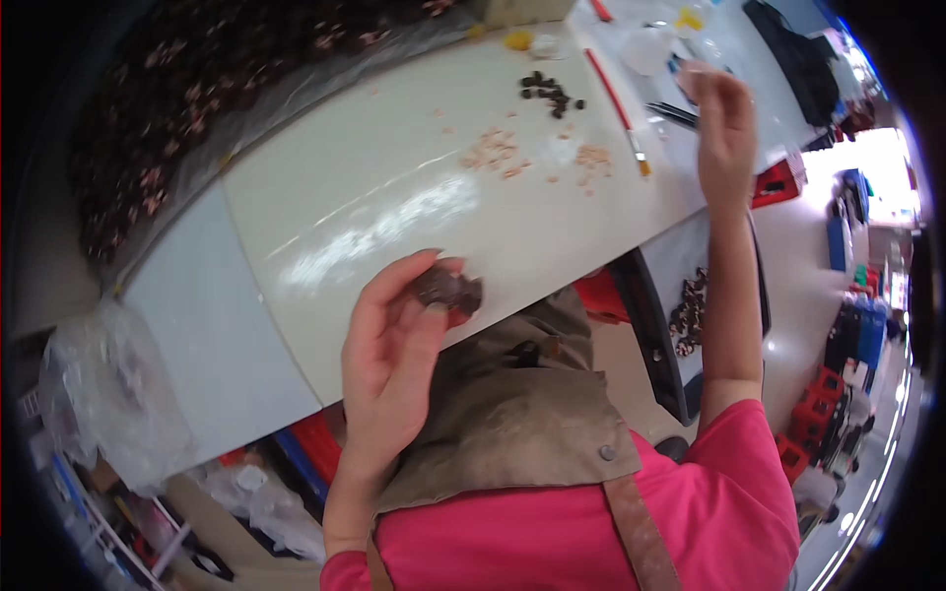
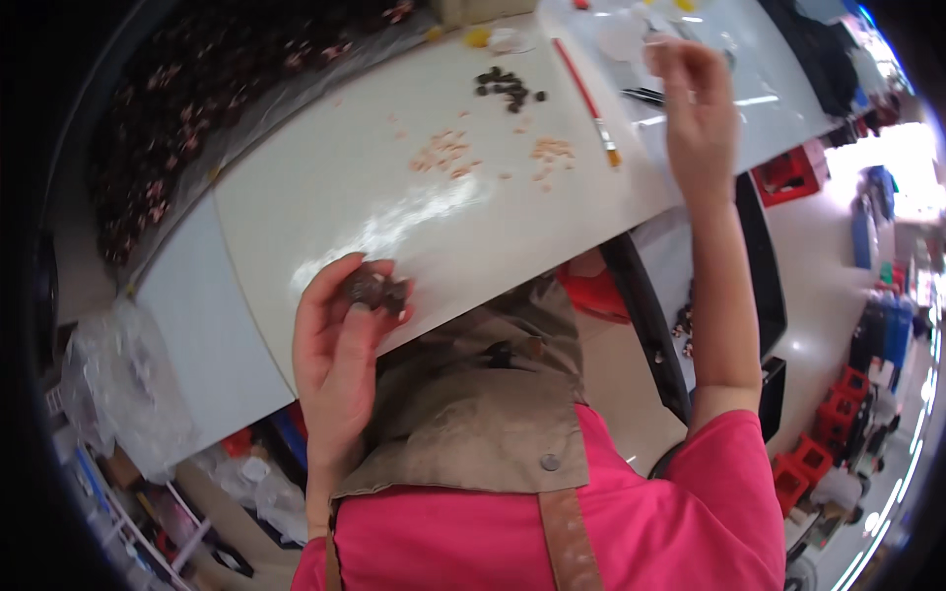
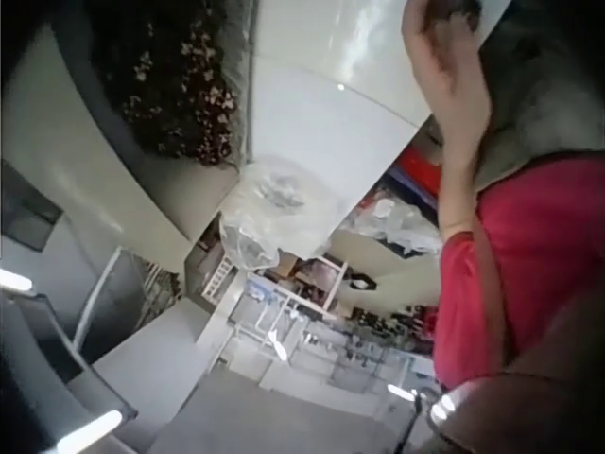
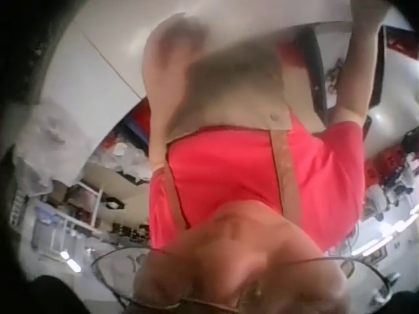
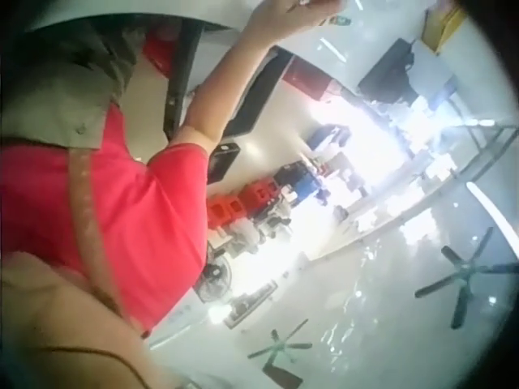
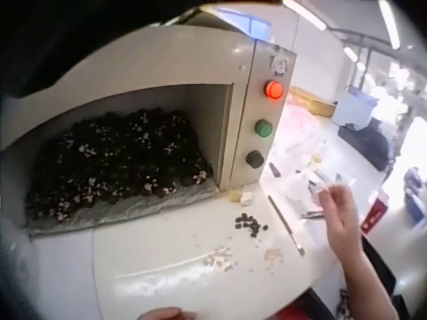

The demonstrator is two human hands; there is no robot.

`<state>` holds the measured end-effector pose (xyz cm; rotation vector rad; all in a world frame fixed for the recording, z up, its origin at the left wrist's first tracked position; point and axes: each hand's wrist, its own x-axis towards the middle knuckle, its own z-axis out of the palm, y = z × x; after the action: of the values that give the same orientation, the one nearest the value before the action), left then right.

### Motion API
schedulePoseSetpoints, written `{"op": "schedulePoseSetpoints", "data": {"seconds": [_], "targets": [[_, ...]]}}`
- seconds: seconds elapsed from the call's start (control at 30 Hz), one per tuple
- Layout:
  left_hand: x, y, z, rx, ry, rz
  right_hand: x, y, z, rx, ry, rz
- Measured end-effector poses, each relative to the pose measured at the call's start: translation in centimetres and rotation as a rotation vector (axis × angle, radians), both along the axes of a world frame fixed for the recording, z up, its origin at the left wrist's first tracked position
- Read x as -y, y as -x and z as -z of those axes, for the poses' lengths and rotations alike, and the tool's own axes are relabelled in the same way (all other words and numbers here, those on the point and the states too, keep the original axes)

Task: Assembling small figurines by applying glue and attaching tiny components at a factory workbench.

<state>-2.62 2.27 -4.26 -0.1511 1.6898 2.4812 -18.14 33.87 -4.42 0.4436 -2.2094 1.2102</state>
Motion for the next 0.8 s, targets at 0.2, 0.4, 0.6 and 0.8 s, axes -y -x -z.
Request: {"op": "schedulePoseSetpoints", "data": {"seconds": [0.2, 0.4, 0.6, 0.8], "targets": [[1.1, -0.4, 0.8, -0.053, -0.082, 0.043, 9.5, -6.3, -3.6, 0.198, -0.110, -0.383], [1.0, -0.6, 0.4, -0.073, -0.116, 0.025, 13.8, -8.6, -3.1, -0.031, -0.463, -0.631], [1.8, -0.4, 0.6, -0.001, -0.178, -0.020, 12.2, -9.4, -4.5, -0.028, -0.623, -0.674], [1.5, -0.6, 0.6, -0.046, -0.133, -0.003, 9.5, -8.9, -3.9, -0.019, -0.245, -0.336]]}}
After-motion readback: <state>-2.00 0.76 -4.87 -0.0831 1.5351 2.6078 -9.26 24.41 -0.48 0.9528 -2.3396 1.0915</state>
